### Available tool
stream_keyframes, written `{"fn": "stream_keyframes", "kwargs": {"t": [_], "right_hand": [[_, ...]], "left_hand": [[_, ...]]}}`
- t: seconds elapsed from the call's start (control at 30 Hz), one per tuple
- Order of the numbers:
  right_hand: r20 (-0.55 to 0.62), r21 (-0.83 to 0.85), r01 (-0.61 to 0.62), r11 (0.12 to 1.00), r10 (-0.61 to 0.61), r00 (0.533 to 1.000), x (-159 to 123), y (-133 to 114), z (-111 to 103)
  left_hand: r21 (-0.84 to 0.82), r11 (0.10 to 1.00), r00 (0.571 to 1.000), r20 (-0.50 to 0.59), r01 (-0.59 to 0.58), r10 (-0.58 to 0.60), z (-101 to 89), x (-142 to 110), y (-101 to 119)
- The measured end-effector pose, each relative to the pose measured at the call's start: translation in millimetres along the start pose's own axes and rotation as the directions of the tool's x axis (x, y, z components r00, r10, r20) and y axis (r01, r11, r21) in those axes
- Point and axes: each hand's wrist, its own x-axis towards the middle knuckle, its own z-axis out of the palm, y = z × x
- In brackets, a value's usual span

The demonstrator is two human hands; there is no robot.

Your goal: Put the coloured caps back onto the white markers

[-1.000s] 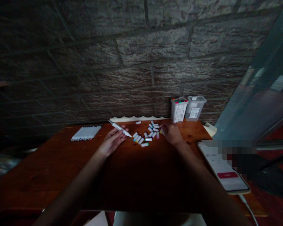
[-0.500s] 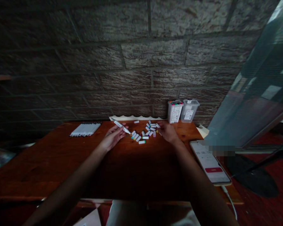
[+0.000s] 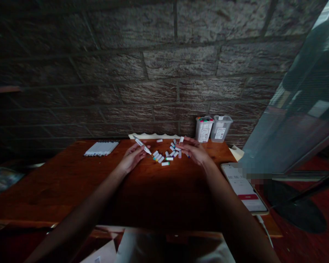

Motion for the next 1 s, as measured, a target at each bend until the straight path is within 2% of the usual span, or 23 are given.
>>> {"fn": "stream_keyframes", "kwargs": {"t": [0.1,0.23,0.33,0.4,0.57,0.67,0.8,1.0], "right_hand": [[0.066,0.119,-0.041,0.992,0.033,0.997,-2.9,-1.6,3.1],[0.104,0.122,-0.108,0.987,0.095,0.990,-1.8,-0.9,2.7],[0.091,0.050,-0.083,0.995,0.079,0.993,-0.6,4.1,3.4],[0.106,-0.068,-0.052,0.996,0.059,0.993,-1.6,9.9,8.0],[0.235,-0.404,0.056,0.913,0.044,0.971,-7.7,27.4,32.0],[0.251,-0.439,0.108,0.892,0.006,0.968,-10.0,37.2,42.6],[0.207,-0.429,0.150,0.891,-0.064,0.976,-11.9,45.7,47.1],[0.188,-0.426,0.190,0.884,-0.118,0.975,-17.5,44.7,46.3]], "left_hand": [[0.020,1.000,1.000,0.013,-0.018,0.018,2.9,-1.8,0.8],[0.026,0.999,0.998,0.047,-0.040,0.039,3.2,-2.2,-2.4],[0.012,0.998,0.995,0.077,-0.061,0.060,4.3,-2.4,-6.2],[0.002,0.997,0.994,0.080,-0.079,0.079,6.2,-2.8,-8.4],[-0.006,0.994,0.990,0.080,-0.113,0.113,9.7,-3.5,-12.2],[-0.020,0.990,0.987,0.080,-0.137,0.138,8.5,-2.2,-15.4],[-0.044,0.992,0.988,0.087,-0.121,0.125,9.5,2.0,-19.0],[-0.010,0.996,0.987,0.135,-0.089,0.090,25.3,10.9,-17.4]]}}
